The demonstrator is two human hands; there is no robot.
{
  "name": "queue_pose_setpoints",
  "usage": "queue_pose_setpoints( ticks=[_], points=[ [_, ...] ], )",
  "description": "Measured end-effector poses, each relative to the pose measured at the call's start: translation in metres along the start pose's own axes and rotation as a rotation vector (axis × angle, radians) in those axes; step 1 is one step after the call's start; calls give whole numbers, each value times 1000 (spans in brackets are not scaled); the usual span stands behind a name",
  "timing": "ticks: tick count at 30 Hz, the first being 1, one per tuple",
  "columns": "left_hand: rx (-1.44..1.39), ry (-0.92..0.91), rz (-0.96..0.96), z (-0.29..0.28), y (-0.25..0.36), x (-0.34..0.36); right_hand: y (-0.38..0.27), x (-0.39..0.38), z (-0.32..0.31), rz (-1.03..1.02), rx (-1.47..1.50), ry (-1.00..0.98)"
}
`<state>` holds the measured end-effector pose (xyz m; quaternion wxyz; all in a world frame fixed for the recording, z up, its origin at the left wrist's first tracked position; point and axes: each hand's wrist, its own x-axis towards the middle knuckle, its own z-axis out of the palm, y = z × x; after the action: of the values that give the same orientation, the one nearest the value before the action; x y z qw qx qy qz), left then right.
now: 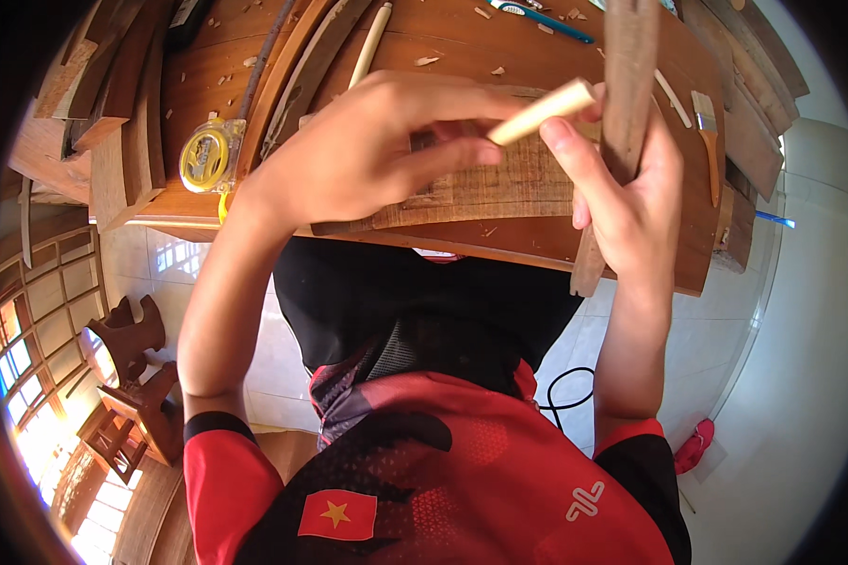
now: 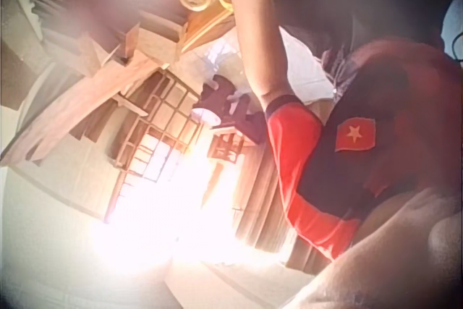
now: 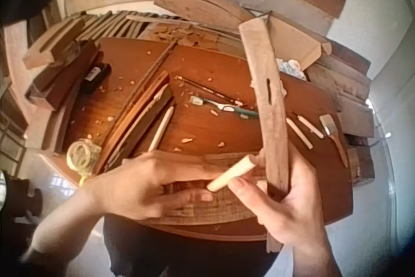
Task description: The person uses a wooden mallet to repeatedly strike a small cylindrical wooden dowel held against a wooden workbench. The person rotates the dowel and adjusts their grip to shape different sides of the object throughout the clip.
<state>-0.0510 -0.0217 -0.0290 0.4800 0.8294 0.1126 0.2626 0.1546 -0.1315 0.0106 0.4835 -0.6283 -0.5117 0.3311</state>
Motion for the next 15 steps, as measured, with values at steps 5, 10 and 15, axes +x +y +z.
queue_pose_setpoints(
  ticks=[5,10,15],
  points=[
    [-126,-225,-65,-5,-5,26,11,-4,-4,31,154,24],
    [-163,-268,-128,-12,-3,32,16,-9,-5,47,254,34],
    [-165,-313,-201,-14,-2,34,13,-9,-2,89,370,65]
  ],
)
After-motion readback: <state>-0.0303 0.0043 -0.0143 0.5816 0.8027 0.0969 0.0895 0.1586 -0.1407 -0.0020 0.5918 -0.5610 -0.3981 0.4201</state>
